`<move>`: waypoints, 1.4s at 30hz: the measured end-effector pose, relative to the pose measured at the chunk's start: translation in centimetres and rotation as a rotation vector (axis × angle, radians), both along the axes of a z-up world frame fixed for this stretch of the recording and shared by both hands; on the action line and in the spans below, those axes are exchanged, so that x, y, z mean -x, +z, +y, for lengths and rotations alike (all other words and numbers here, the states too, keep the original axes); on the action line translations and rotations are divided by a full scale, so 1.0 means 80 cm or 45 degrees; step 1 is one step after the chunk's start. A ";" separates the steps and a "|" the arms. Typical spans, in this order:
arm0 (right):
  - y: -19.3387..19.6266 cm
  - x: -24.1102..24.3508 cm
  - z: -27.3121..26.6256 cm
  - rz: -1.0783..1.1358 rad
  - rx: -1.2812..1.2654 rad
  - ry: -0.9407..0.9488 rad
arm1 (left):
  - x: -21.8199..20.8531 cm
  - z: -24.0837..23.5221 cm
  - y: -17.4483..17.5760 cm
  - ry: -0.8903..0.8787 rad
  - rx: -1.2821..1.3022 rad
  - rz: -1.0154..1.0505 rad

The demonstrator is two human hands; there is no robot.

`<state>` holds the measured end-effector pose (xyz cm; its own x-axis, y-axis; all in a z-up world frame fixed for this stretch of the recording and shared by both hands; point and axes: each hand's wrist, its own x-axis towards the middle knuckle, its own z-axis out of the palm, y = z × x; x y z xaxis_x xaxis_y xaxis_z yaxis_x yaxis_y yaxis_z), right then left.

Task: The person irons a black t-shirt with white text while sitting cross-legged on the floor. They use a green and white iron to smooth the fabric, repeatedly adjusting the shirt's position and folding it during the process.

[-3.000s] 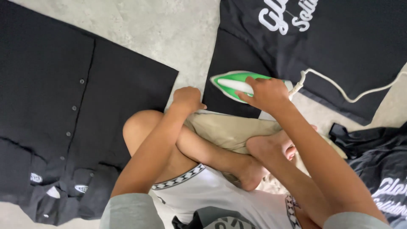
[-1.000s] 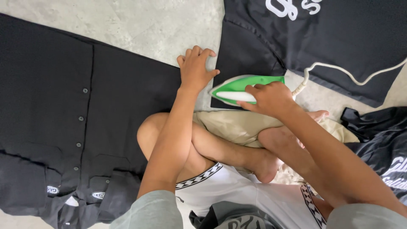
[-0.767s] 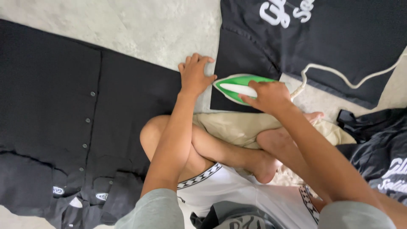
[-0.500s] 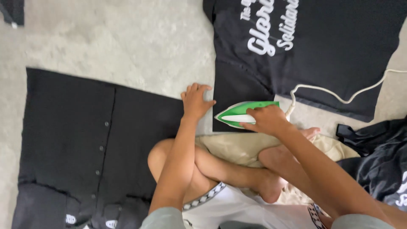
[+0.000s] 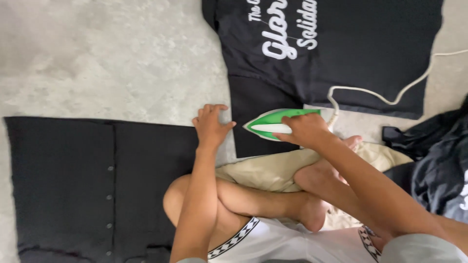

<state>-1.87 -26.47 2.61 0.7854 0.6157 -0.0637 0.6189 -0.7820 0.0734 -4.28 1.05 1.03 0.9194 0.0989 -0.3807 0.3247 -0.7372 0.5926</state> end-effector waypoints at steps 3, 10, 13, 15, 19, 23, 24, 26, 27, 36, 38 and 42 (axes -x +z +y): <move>0.002 -0.013 -0.004 -0.042 0.065 -0.158 | 0.002 0.000 -0.004 0.005 0.018 0.012; 0.000 -0.013 0.002 -0.062 0.018 -0.299 | 0.002 -0.007 -0.006 0.041 0.007 -0.041; 0.002 -0.018 0.009 0.007 0.003 -0.381 | 0.006 -0.008 -0.001 0.047 -0.007 -0.033; -0.018 -0.026 0.010 0.228 0.002 -0.708 | 0.008 -0.008 0.000 0.062 -0.006 -0.058; 0.021 -0.022 0.024 0.236 -0.046 -0.488 | 0.010 -0.010 -0.004 0.054 -0.018 -0.066; 0.009 -0.032 0.029 0.296 0.000 -0.683 | 0.012 -0.010 -0.004 0.055 0.000 -0.036; 0.006 -0.034 0.033 0.322 -0.001 -0.719 | 0.010 -0.009 -0.005 0.056 -0.002 -0.026; 0.027 -0.032 0.046 0.338 -0.008 -0.666 | 0.008 -0.008 -0.002 0.058 0.005 -0.014; 0.037 -0.031 0.053 0.356 -0.010 -0.610 | 0.008 -0.009 -0.001 0.064 0.017 0.001; 0.005 -0.062 0.081 0.277 -0.009 -0.617 | 0.005 -0.008 0.001 0.057 0.043 0.011; 0.006 -0.065 0.084 0.261 -0.011 -0.573 | 0.004 -0.009 0.002 0.063 0.049 0.004; 0.005 -0.066 0.090 0.258 -0.003 -0.556 | 0.006 -0.009 0.002 0.061 0.048 -0.001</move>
